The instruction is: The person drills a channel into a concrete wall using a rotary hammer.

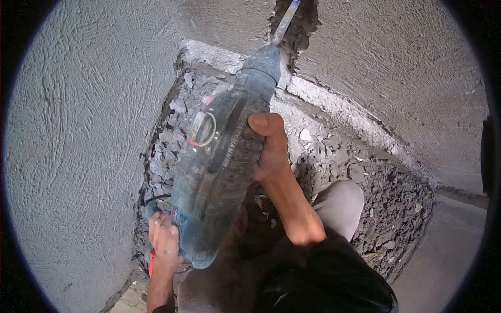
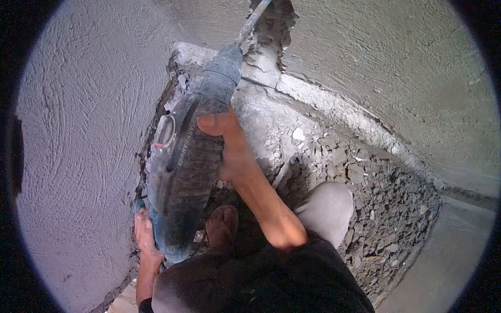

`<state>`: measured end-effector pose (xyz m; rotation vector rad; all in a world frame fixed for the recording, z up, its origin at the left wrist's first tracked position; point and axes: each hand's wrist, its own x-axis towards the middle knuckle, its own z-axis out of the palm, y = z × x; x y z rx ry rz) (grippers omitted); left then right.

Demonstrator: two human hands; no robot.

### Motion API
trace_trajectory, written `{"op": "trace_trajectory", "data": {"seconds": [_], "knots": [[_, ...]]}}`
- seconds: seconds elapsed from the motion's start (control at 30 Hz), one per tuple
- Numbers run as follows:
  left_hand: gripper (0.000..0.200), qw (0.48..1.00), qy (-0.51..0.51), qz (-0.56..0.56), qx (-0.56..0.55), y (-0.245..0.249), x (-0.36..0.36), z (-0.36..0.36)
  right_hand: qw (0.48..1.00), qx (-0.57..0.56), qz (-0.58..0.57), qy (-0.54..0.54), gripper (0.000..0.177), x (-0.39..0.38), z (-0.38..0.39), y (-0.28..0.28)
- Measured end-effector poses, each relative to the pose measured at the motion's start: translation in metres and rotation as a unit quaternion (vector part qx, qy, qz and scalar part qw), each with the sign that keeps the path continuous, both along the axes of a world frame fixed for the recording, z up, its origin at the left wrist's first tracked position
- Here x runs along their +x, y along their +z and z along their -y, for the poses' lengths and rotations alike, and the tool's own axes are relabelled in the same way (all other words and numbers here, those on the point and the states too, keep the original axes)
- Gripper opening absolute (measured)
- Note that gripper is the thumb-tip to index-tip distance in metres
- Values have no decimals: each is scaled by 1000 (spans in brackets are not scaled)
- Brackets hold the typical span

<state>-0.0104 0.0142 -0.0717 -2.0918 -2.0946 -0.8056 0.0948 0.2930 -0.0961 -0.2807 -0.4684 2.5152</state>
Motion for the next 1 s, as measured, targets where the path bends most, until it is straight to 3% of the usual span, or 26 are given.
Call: {"op": "trace_trajectory", "data": {"seconds": [0.17,0.37,0.43,0.5,0.57,0.63,0.77,0.83,1.0], "knots": [[55,998,-11,2,57,-25,-13,-30,1000,12,-12,11,68,-9,-16,-15],[57,998,-29,-1,-52,-12,-6,-37,997,43,-64,12,73,-15,-23,-2],[60,998,-37,14,-42,-13,-11,-40,997,71,-15,-10,75,-12,-29,4],[63,999,-30,40,-17,-10,-16,-23,997,68,-28,6,74,-15,-20,-8],[68,999,-4,11,-41,-6,-16,8,999,-17,-10,45,72,-14,3,-7],[68,997,58,-11,-58,-5,-13,36,998,13,-18,54,72,-16,18,-1],[61,997,63,36,-4,6,-6,55,995,45,16,93,76,-15,42,8],[57,997,65,-14,-34,7,-5,62,994,52,7,95,75,-13,38,12],[57,996,78,15,-52,19,0,44,992,52,-49,104,73,-8,35,24]]}}
